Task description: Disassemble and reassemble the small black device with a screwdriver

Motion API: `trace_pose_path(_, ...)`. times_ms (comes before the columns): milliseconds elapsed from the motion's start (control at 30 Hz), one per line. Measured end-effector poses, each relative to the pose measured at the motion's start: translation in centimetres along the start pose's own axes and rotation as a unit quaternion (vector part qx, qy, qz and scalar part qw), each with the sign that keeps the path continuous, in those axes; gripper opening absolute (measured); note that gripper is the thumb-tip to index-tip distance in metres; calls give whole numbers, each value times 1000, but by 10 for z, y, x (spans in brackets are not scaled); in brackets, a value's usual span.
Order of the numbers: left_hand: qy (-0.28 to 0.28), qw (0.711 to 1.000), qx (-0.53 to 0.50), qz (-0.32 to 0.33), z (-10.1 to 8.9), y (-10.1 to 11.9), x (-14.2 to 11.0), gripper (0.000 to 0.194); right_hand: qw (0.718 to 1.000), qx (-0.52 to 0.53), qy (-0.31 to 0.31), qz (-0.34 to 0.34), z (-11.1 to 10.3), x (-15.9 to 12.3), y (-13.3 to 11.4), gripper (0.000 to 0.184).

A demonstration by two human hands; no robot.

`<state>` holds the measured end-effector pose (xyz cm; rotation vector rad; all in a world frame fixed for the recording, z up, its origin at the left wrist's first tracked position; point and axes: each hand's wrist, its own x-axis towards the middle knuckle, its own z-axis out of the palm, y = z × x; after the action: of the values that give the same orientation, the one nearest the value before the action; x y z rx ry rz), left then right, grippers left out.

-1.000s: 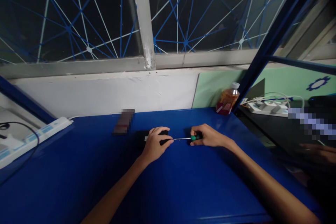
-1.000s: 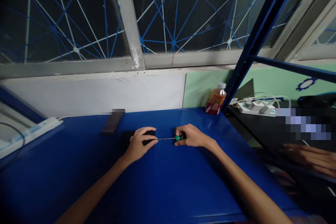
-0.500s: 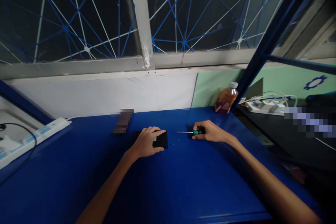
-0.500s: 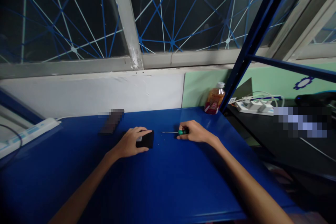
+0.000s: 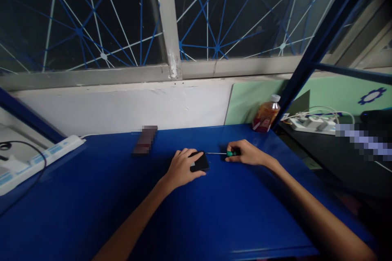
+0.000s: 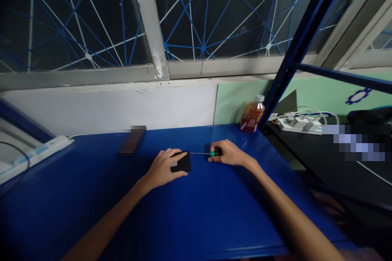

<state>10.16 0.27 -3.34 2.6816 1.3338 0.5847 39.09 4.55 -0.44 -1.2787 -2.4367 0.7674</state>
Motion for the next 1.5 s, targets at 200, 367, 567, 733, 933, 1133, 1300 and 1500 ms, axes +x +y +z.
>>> trace_pose_path(200, -2, 1000, 5, -8, -2, -6, -4, 62, 1000, -4, 2, 1, -1, 1, 2, 27)
trace_pose_path(367, 6, 1000, 14, -2, 1, -9, -2, 63, 1000, -16, 4, 1, -2, 0, 1, 26)
trace_pose_path(567, 2, 999, 39, 2, 5, 4, 7, 61, 1000, -19, 8, -9, -2, 0, 0, 26)
trace_pose_path(733, -4, 999, 51, 6, 5, 6, 5, 61, 1000, -17, 23, -10, -4, 0, 2, 28)
trace_pose_path(933, -10, 999, 50, 19, 3, 1, 6, 58, 999, -21, 41, -2, -4, 1, 8, 28)
trace_pose_path(1133, -18, 998, 56, 21, 3, 3, 8, 57, 998, -39, 47, 17, -2, 2, 12, 28)
trace_pose_path(1300, -42, 998, 42, 22, 1, 4, 4, 56, 997, -54, 46, 28, -2, 2, 12, 28)
trace_pose_path(1500, -85, 996, 17, 5, -11, -11, -3, 59, 996, -73, 39, 42, -1, 3, 14, 30)
